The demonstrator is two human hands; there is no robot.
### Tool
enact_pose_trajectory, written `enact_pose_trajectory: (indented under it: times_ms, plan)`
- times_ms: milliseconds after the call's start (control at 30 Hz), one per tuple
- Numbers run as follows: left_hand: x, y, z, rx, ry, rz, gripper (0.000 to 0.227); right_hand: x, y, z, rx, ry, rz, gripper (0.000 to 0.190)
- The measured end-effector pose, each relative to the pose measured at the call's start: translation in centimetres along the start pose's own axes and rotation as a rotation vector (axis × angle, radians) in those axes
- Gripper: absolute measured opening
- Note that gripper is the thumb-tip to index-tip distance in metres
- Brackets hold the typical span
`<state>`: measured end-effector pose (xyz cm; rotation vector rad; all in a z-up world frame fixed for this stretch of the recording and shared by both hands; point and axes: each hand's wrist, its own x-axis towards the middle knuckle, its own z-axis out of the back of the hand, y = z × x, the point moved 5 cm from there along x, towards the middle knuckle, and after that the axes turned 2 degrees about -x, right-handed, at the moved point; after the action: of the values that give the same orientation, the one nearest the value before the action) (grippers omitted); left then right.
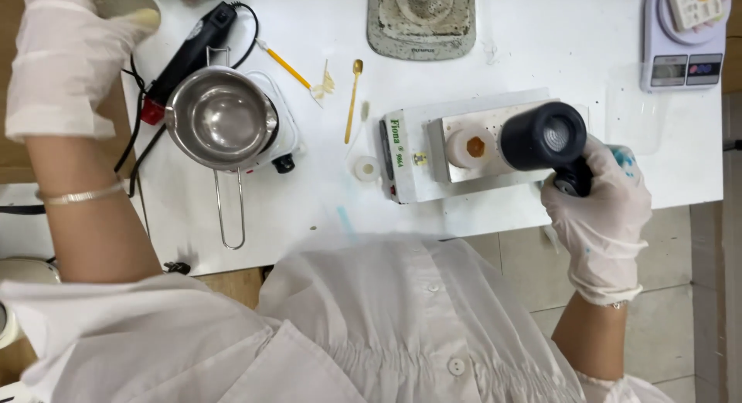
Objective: Melting wax in molds with a heat gun and decorating them with dried flowers.
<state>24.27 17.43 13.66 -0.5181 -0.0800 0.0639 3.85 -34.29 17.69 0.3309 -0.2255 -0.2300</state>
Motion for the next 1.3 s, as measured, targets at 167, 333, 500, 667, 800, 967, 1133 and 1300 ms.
enact_pose_trajectory:
  times_ms: [167,333,500,667,800,967,1133,1300]
  plan:
    - [-11.1,-11.9,-4.0,-0.354,0.094,-0.41,0.106,-0.1,0.2,0.4,0.095,-0.069,0.101,0.049]
    - [-17.2,-20.9,-14.9,-0.886,0.504,-0.302,0.134,-0.6,-2.5,0.1,0.095,-0.053,0.119,0.039]
    - [-17.6,-24.0,-21.3,-0.942,0.387,-0.428,0.13,-1.5,-3.7,-1.2,0.463,-0.023,-0.123,0.042]
    - [-17.7,-25.3,-24.9,-0.815,0.26,-0.388,0.107,-4.2,-3.4,-4.0,0.805,0.075,-0.419,0.042]
    - [-17.7,-26.3,-25.4,-0.763,0.211,-0.316,0.103,-6.0,-4.3,-5.8,0.703,0.02,-0.417,0.039]
    - [-18.7,-26.8,-26.5,-0.947,0.102,-0.295,0.091,-6.9,-5.3,-6.2,0.438,-0.061,-0.196,0.045]
    - [-18.9,-26.8,-27.4,-0.943,-0.029,-0.316,0.084,-5.3,-5.9,-6.3,0.339,-0.038,0.078,0.052]
    - [-19.2,-26.5,-28.1,-1.1,0.009,-0.25,0.083,-3.5,-4.7,-5.7,0.224,-0.034,0.494,0.068]
